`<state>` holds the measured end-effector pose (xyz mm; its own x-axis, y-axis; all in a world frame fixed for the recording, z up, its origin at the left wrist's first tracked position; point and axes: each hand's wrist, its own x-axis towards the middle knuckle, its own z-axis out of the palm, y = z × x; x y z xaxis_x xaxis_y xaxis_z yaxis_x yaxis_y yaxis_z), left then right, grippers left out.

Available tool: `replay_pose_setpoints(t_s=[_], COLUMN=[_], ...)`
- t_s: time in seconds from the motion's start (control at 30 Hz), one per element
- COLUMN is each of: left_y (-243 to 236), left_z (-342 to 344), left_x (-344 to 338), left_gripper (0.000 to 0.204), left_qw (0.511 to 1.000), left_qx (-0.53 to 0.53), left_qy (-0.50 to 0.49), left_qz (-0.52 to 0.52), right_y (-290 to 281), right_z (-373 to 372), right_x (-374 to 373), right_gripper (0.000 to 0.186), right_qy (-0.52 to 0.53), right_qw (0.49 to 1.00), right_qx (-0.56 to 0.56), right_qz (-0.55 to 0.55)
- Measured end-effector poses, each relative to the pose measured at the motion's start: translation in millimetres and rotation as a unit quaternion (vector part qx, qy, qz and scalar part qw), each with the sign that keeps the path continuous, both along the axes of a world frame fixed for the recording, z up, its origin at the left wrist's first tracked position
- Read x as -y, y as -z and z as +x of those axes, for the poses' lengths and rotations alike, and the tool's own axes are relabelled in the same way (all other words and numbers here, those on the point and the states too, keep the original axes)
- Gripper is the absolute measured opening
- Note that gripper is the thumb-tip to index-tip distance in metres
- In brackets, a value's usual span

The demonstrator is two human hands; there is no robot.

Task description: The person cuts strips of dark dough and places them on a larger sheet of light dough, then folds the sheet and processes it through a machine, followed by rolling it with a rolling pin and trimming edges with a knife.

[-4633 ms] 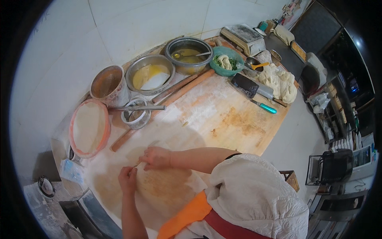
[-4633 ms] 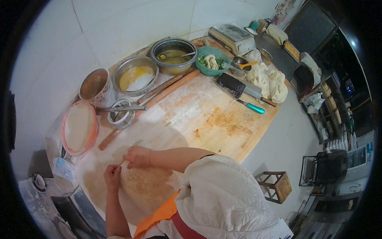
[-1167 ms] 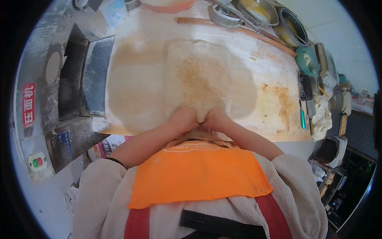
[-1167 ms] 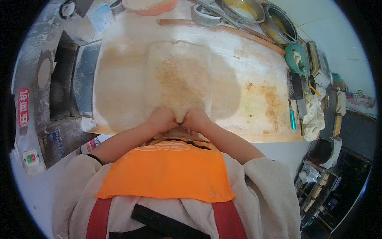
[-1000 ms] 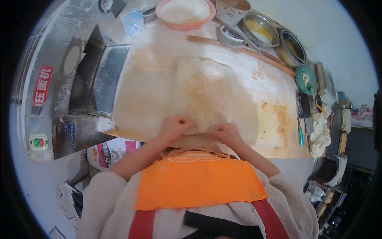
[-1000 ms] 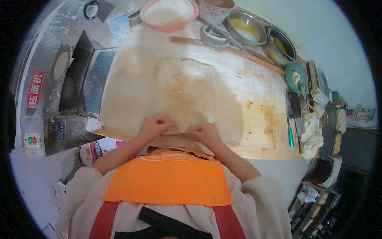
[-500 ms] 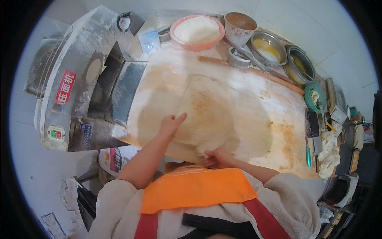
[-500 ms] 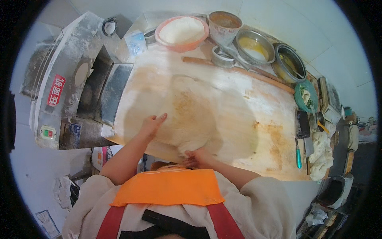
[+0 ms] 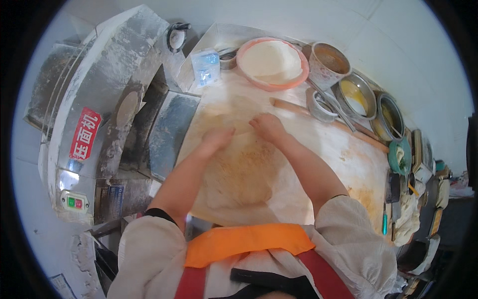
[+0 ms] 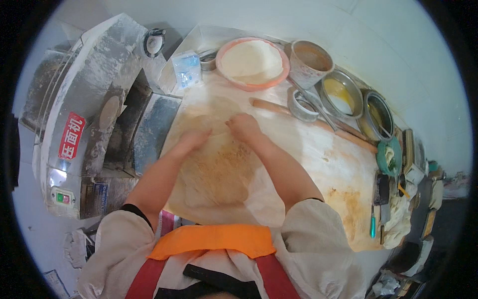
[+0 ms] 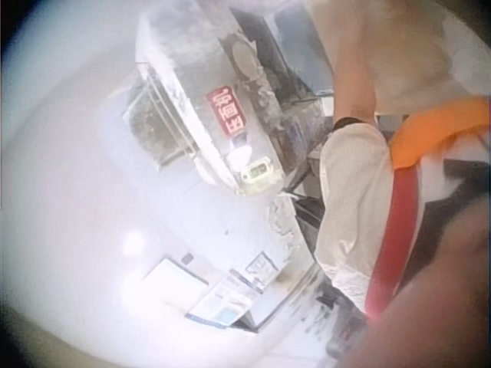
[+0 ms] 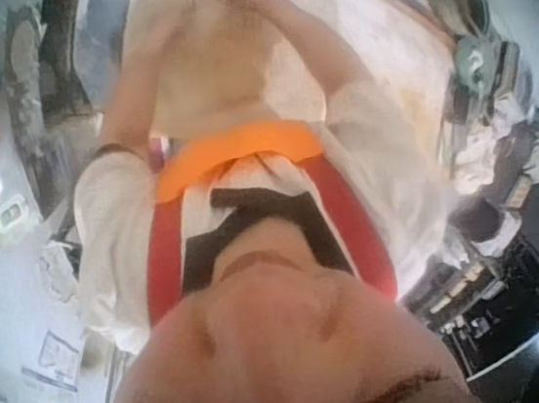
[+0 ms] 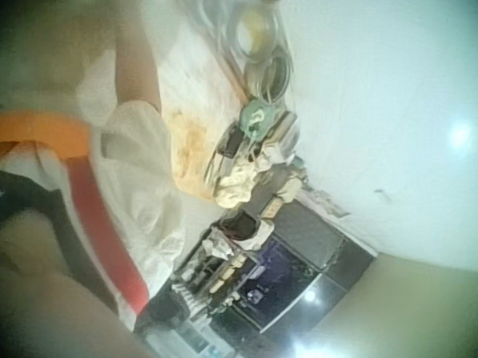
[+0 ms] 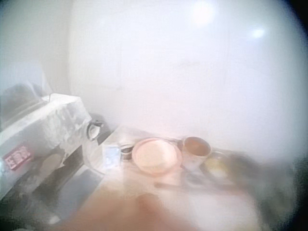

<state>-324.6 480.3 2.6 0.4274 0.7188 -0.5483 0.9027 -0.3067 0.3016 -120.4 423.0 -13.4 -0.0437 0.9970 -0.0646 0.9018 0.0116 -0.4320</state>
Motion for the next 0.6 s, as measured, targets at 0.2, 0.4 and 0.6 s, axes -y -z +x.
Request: replay_pose_setpoints(t_s=[0.2, 0.4, 0.6], left_y=[20.1, 17.5, 4.1], left_z=[11.5, 1.2, 63.7], left_x=[10.8, 17.5, -9.3], left_gripper=[0.048, 0.039, 0.053], left_qw=[0.993, 0.985, 0.993], left_qx=[0.057, 0.165, 0.071], left_qy=[-0.099, -0.047, 0.062], left_qz=[-0.005, -0.001, -0.071], right_y=[9.3, -22.1, 2.8], right_z=[6.7, 5.7, 40.4], right_x=[-17.8, 13.1, 5.7], right_gripper=[0.053, 0.051, 0.051], right_qy=[-0.021, -0.016, -0.038], right_qw=[0.966, 0.976, 0.974], right_qx=[0.016, 0.008, -0.076], right_qz=[-0.258, -0.218, -0.209])
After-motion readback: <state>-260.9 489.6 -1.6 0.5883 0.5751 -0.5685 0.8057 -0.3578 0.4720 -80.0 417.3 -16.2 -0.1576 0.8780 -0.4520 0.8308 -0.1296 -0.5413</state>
